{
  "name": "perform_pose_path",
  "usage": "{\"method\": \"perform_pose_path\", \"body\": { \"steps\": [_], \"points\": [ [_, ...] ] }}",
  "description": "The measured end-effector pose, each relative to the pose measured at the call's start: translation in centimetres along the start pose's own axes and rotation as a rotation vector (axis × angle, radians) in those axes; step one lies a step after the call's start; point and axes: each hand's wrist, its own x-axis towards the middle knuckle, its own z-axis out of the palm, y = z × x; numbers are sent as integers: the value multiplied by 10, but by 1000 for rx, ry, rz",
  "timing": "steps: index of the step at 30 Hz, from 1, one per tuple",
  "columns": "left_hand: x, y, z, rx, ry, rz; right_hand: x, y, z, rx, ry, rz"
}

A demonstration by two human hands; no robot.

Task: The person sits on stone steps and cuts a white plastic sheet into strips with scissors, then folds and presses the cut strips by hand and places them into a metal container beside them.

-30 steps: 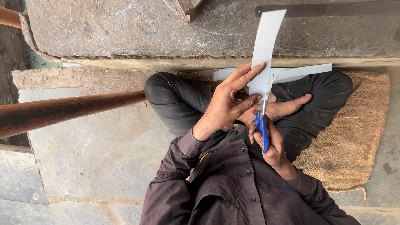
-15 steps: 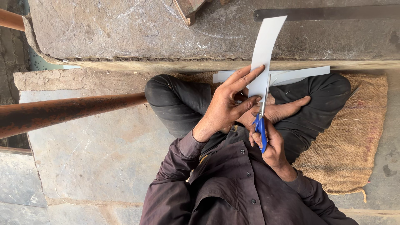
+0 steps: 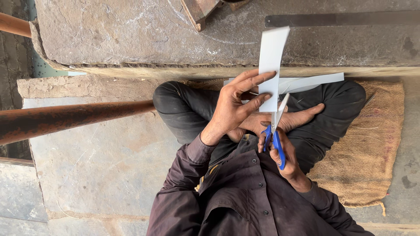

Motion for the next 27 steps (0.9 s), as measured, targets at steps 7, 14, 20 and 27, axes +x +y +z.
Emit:
{"method": "perform_pose_path", "body": {
  "steps": [7,14,20,27],
  "points": [
    [-4,3,1,-10,-40,-13,5,-1,-1,-19,-17,-27],
    [-6,9,4,39,-77,9,6,-1,-4,-65,-1,-60],
    [-8,12,6,79,-81,-54,6,-3,-8,-92,12,-47],
    [-7,13,7,114,-72,-15,4,-6,-9,-114,38,-25]
  ]
}}
